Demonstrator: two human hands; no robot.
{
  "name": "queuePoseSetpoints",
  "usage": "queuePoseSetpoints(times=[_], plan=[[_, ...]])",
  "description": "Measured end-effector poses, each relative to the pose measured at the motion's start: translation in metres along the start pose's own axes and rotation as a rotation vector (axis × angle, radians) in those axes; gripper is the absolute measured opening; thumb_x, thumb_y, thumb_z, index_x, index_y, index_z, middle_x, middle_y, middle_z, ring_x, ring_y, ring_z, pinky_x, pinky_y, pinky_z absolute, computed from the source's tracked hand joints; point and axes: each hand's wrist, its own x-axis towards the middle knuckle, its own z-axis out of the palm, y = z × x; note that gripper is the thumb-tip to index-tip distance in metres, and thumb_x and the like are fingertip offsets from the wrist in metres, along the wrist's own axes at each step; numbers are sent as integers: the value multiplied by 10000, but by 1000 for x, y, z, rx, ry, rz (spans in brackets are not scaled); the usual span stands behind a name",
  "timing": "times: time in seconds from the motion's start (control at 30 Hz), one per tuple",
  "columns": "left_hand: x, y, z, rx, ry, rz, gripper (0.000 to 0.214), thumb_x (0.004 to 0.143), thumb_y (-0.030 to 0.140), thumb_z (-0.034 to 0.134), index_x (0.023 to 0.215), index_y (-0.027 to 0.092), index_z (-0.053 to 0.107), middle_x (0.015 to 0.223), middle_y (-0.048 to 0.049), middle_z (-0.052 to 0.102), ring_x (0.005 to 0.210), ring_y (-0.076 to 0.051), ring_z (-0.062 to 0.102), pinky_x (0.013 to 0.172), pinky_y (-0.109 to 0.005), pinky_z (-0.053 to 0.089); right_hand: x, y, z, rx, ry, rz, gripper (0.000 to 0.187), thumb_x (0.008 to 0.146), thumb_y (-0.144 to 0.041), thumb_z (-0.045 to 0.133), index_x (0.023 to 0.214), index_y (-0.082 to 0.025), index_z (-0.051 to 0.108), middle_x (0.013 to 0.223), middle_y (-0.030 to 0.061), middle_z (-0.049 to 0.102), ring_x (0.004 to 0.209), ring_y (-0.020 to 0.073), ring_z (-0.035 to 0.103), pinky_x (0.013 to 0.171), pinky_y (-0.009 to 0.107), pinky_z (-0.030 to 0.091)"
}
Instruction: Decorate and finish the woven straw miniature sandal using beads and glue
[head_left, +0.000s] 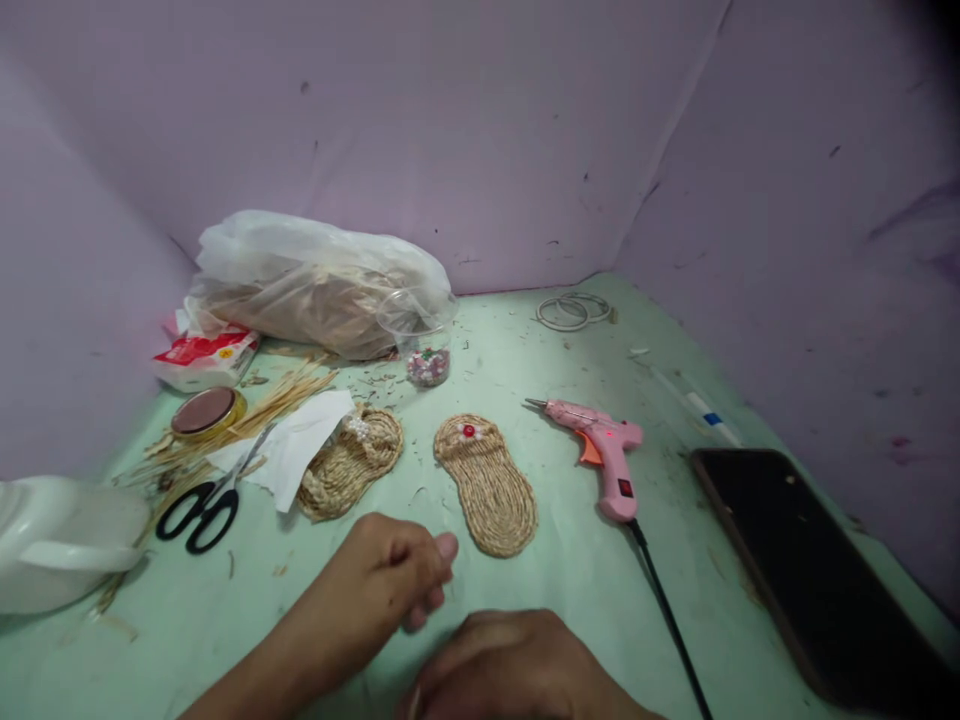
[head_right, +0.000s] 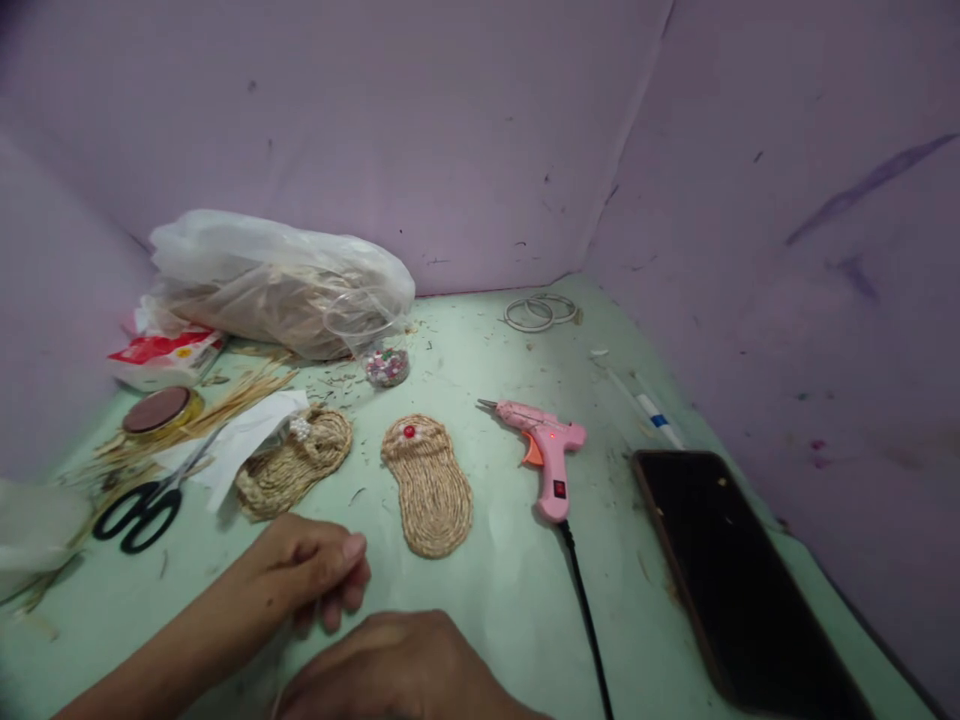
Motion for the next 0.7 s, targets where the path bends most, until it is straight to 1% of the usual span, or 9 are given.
queuePoseSetpoints(times=[0.07, 0.1, 0.23, 0.3, 0.37, 0.43, 0.5, 0.6, 0.7], plan=[[-2, -1, 1, -51, -157, 6, 496, 761, 548, 464, 540, 126, 601, 443, 13, 475, 448, -98, 394, 448, -207, 266, 4, -3, -5, -58, 87, -24, 348, 867, -434, 424, 977, -212, 669, 918, 52, 718, 887, 146, 654, 806, 245, 500], [-2, -3, 2, -75, -193, 31, 503, 760, 557, 459, 542, 127, 601, 448, 16, 469, 458, -97, 379, 457, -209, 255, 6, -5, -8, -86, 132, -21, 297, 859, -407, 458, 980, -229, 662, 915, 46, 718, 880, 148, 655, 800, 260, 504], [-2, -6, 3, -150, -207, 64, 522, 735, 590, 450, 494, 141, 562, 425, 8, 463, 460, -103, 367, 483, -219, 253, 7, -7, -10, -115, 220, -32, 216, 863, -310, 485, 1030, -284, 620, 887, 0, 720, 906, 140, 642, 827, 292, 492], [-4, -4, -1, -151, -218, 3, 529, 734, 611, 430, 502, 151, 552, 377, 31, 391, 415, -93, 320, 459, -218, 238, 5, -4, -9, -140, 251, -70, 228, 852, -262, 499, 1055, -276, 603, 906, 4, 715, 908, 143, 637, 824, 299, 494], [-7, 1, -8, -132, -217, -65, 485, 705, 610, 480, 523, 163, 533, 370, 68, 305, 377, -73, 234, 410, -209, 184, 2, 3, -11, -236, 358, -42, 217, 832, -209, 511, 1018, -256, 613, 975, 27, 692, 925, 158, 624, 815, 315, 497], [-10, 8, -17, -123, -152, -74, 392, 648, 538, 598, 543, 171, 507, 406, 85, 287, 383, -60, 191, 386, -195, 136, -2, 11, -16, -415, 555, 73, 184, 816, -197, 516, 965, -231, 619, 1013, 56, 665, 950, 188, 605, 818, 354, 489], [-9, 12, -23, -93, -10, -20, 319, 591, 417, 691, 548, 168, 496, 439, 83, 322, 410, -55, 219, 394, -177, 140, -4, 19, -23, -623, 726, 259, 197, 806, -238, 526, 986, -206, 598, 1021, 85, 647, 959, 225, 585, 826, 408, 467], [-1, 8, -19, -49, 180, 43, 235, 569, 315, 717, 605, 154, 550, 481, 61, 428, 458, -68, 337, 430, -168, 223, -3, 26, -29, -845, 686, 500, 314, 778, -300, 545, 1057, -158, 572, 1012, 122, 632, 947, 280, 565, 801, 463, 446], [10, -3, -4, -204, 179, 7, 345, 597, 307, 691, 879, 134, 592, 560, 39, 524, 475, -77, 390, 453, -178, 280, 2, 29, -27, -856, 635, 571, 348, 736, -265, 566, 1063, -145, 567, 962, 115, 626, 933, 298, 552, 797, 477, 426]])
